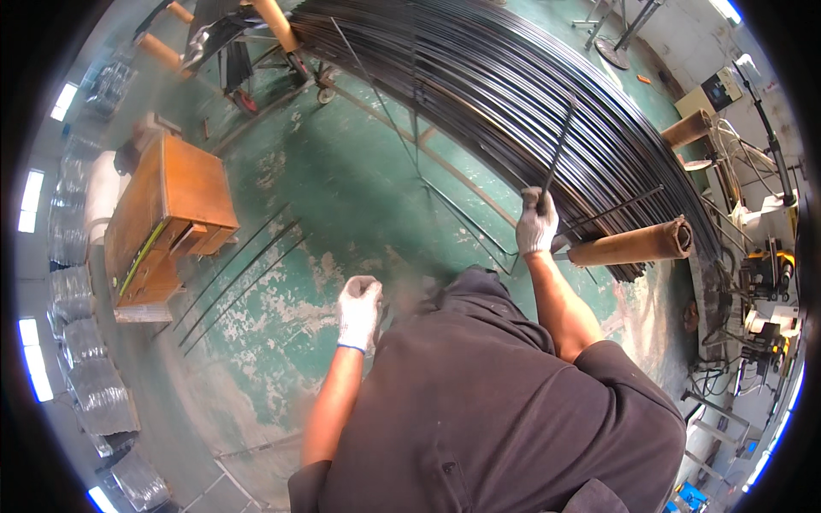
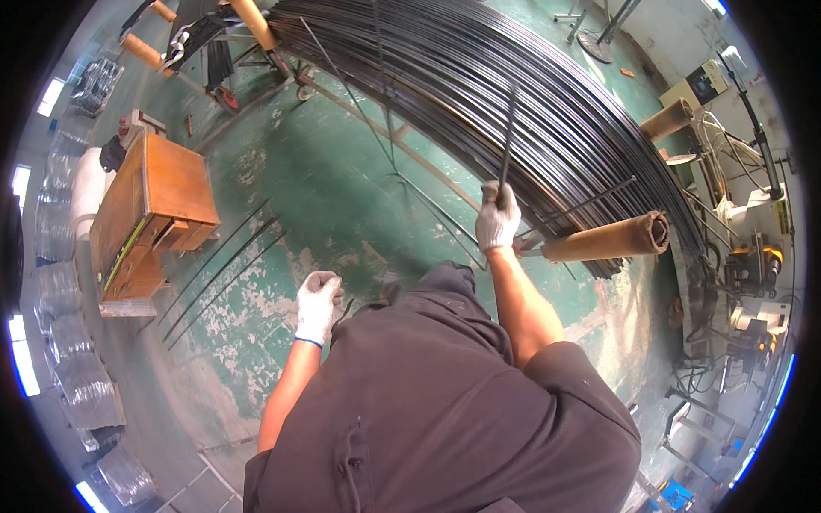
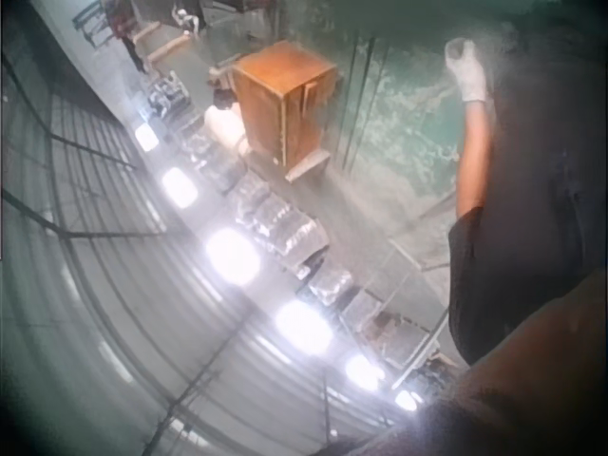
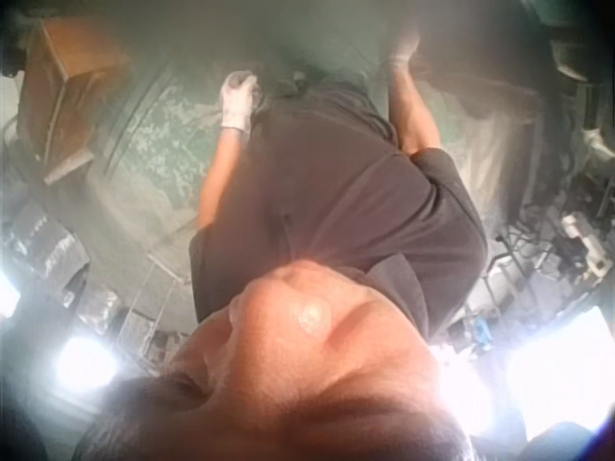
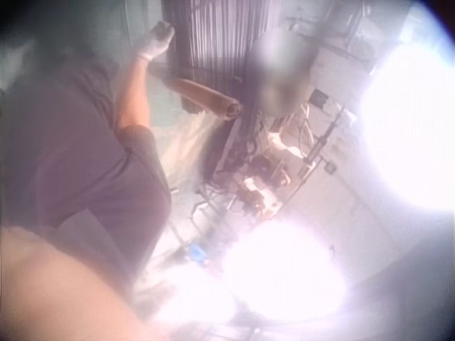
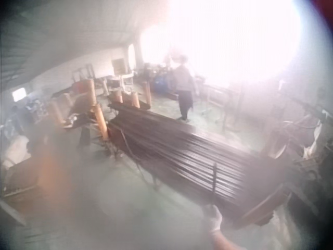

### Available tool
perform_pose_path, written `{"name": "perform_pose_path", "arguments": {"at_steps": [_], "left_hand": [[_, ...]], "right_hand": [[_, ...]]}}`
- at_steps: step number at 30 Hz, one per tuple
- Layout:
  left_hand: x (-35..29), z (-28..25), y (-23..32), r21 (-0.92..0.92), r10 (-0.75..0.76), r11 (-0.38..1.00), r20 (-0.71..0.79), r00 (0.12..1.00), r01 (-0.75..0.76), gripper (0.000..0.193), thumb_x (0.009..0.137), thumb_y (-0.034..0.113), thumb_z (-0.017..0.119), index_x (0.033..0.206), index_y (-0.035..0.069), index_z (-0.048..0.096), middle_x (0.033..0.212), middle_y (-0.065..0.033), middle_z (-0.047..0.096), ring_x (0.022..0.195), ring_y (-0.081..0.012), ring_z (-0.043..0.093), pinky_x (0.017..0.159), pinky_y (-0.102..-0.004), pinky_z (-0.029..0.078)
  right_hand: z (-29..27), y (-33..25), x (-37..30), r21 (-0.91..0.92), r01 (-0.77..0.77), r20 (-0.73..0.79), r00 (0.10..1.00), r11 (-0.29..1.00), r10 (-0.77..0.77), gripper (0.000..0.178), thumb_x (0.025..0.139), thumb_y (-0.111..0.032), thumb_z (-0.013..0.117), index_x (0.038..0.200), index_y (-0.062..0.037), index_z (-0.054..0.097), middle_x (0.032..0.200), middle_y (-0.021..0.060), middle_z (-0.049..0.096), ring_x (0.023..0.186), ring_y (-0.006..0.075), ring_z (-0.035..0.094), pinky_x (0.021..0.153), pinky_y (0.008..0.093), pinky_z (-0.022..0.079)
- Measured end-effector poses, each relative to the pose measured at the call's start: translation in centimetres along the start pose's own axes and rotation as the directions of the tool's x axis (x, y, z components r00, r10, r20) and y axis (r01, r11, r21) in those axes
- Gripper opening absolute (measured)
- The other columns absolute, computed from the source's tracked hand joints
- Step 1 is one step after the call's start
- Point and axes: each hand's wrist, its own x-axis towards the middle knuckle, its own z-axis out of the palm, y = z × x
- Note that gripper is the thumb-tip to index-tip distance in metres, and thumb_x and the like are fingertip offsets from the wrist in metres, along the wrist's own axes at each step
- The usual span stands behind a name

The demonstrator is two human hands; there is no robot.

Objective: The person operates a manual metal rod bending machine, inserting rods and using a lever to bend them. They then measure the bent rods with a caliper and place them on a wooden table.

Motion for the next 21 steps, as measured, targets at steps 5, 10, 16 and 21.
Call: {"name": "perform_pose_path", "arguments": {"at_steps": [5, 10, 16, 21], "left_hand": [[2.8, -5.8, -2.6, 0.055, 0.096, 0.994, -0.104, 0.99, -0.091, 0.018, 0.099, 0.011, 0.072, 0.113, 0.0, 0.069, 0.092, -0.0057, 0.07, 0.076, -0.0129, 0.067, 0.066, -0.028, 0.055], [4.1, -11.2, -5.2, -0.002, 0.031, 0.999, -0.219, 0.975, -0.032, 0.028, 0.094, 0.021, 0.078, 0.114, 0.002, 0.075, 0.105, -0.0115, 0.08, 0.099, -0.0229, 0.074, 0.09, -0.0385, 0.058], [8.2, -19.4, -7.0, 0.016, 0.085, 0.996, -0.455, 0.886, -0.087, 0.016, 0.098, 0.017, 0.074, 0.108, 0.005, 0.071, 0.091, -0.0028, 0.07, 0.077, -0.0126, 0.066, 0.07, -0.03, 0.055], [14.4, -30.6, -0.3, 0.127, 0.108, 0.991, -0.588, 0.801, -0.04, 0.035, 0.091, 0.028, 0.08, 0.115, 0.004, 0.073, 0.107, -0.0143, 0.078, 0.103, -0.027, 0.073, 0.094, -0.041, 0.057]], "right_hand": [[8.0, -12.8, 1.0, 0.023, 0.156, 0.087, 0.984, 0.987, -0.157, 0.018, 0.106, -0.024, 0.074, 0.11, -0.0066, 0.076, 0.093, 0.0112, 0.078, 0.083, 0.0117, 0.068, 0.078, 0.0312, 0.057], [11.3, -24.3, 1.0, 0.188, 0.115, 0.361, 0.915, 0.975, -0.178, 0.016, 0.108, -0.014, 0.068, 0.118, -0.0034, 0.076, 0.108, 0.0033, 0.077, 0.098, 0.0115, 0.069, 0.088, 0.0266, 0.055], [16.5, -37.6, 2.6, 0.264, 0.011, 0.578, 0.799, 0.965, -0.167, 0.035, 0.116, -0.031, 0.056, 0.123, -0.0026, 0.074, 0.067, -0.0085, 0.052, 0.052, -0.0007, 0.039, 0.044, 0.0212, 0.029], [20.1, -43.8, 9.4, 0.597, -0.114, 0.639, 0.666, 0.794, -0.384, 0.048, 0.115, -0.035, 0.056, 0.139, 0.0064, 0.061, 0.067, -0.0074, 0.04, 0.049, 0.0005, 0.031, 0.042, 0.0198, 0.024]]}}
